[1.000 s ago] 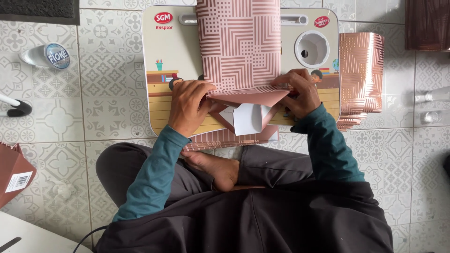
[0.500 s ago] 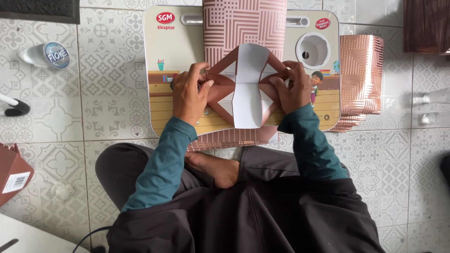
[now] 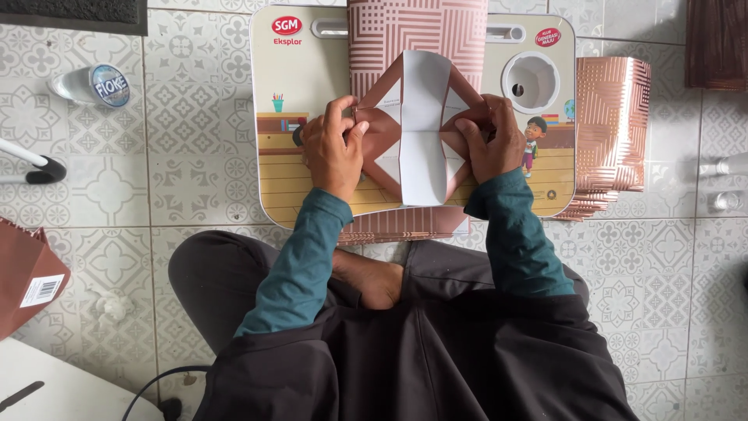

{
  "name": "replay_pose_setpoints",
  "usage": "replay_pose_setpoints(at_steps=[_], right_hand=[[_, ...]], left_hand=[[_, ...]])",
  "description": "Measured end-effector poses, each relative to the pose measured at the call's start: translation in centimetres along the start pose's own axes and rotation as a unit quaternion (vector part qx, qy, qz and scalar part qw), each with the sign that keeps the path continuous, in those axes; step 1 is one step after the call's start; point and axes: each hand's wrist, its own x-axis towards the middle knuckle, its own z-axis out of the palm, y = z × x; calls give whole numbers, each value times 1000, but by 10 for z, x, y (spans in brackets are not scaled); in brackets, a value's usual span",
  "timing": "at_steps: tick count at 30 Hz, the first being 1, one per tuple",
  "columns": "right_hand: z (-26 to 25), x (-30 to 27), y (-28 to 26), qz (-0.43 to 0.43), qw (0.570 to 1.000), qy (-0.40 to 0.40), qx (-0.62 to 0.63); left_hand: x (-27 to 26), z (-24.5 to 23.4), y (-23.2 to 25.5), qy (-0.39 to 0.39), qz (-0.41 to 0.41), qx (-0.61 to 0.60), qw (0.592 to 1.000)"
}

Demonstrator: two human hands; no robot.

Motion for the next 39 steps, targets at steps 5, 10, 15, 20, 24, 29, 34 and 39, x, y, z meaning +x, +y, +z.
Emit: replay_pose_setpoints(at_steps=[5, 10, 15, 20, 24, 29, 34, 39], right_hand=[[0, -3, 10, 11, 1000, 9, -9], [-2, -4, 9, 18, 999, 6, -27], [-8, 3, -2, 32, 999, -5, 11], [-2, -1, -9, 43, 999, -10, 5], [-2, 2, 3, 36, 999, -30, 10], [-1, -4, 36, 36, 997, -36, 60], [-3, 6, 24, 34, 990, -44, 131], [11, 7, 16, -48, 997, 59, -9]], left_hand=[[-1, 0, -9, 2, 33, -7, 999], [2, -3, -5, -6, 51, 5, 999], [13, -15, -10, -74, 46, -56, 995], [11, -22, -9, -80, 54, -41, 994], [7, -21, -3, -28, 53, -33, 998], [10, 0, -4, 49, 68, 23, 996], [13, 19, -21, 61, 58, 83, 993], [14, -6, 13, 44, 88, 26, 995]])
